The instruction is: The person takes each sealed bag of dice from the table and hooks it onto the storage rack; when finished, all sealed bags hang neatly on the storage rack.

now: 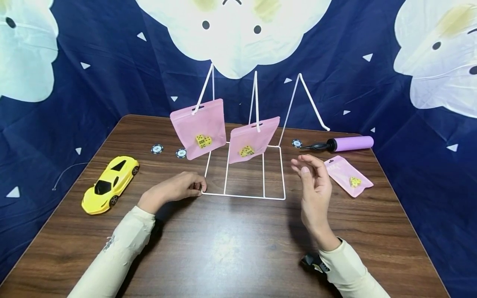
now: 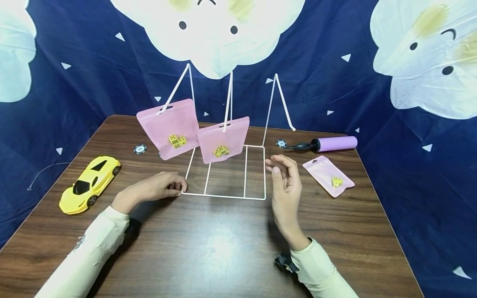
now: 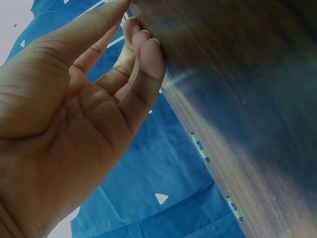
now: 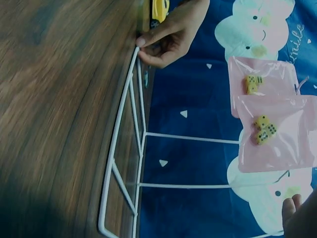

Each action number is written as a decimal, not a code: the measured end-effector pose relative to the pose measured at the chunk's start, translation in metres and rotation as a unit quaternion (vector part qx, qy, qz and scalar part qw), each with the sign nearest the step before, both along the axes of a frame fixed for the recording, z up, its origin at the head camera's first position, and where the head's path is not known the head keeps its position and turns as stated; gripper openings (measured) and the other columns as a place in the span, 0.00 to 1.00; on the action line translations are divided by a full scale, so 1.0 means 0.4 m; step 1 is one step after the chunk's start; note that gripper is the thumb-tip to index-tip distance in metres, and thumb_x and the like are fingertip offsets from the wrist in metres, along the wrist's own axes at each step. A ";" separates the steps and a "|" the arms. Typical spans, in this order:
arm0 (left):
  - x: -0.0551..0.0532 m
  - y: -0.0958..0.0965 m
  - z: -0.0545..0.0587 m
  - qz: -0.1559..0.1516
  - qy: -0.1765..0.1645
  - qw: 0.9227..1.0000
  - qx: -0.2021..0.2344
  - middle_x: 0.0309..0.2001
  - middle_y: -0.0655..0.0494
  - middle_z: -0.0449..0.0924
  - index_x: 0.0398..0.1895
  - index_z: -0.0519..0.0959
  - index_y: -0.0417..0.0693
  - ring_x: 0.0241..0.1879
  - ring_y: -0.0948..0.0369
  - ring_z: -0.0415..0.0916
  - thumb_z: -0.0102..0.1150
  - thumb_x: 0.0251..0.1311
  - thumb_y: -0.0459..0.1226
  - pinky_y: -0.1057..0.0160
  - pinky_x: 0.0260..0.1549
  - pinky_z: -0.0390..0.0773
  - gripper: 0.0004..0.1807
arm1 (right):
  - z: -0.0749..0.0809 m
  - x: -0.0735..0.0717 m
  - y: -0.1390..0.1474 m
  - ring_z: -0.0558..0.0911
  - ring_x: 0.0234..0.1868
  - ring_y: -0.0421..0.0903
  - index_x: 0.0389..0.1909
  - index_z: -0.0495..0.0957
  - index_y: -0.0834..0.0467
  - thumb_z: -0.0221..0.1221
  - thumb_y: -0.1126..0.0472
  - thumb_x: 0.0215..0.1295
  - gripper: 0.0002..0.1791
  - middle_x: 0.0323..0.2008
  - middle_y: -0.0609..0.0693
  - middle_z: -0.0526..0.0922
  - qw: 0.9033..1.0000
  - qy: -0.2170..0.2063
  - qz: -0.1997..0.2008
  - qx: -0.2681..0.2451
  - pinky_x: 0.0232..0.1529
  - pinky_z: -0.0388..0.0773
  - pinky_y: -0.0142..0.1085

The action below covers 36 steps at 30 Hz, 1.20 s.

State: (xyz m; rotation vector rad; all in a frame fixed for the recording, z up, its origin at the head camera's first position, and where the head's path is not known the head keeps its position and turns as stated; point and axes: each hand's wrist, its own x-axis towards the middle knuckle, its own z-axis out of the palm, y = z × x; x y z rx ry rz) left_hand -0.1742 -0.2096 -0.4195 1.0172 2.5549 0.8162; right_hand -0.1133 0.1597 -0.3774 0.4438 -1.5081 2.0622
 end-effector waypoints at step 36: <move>-0.050 -0.042 -0.107 -0.024 0.032 0.998 0.046 0.33 0.60 0.77 0.40 0.82 0.55 0.34 0.61 0.74 0.70 0.67 0.28 0.60 0.34 0.75 0.11 | -0.067 -0.041 0.207 0.85 0.48 0.45 0.54 0.82 0.72 0.55 0.79 0.76 0.12 0.45 0.54 0.85 0.992 -0.038 -0.118 -0.022 0.56 0.81 0.31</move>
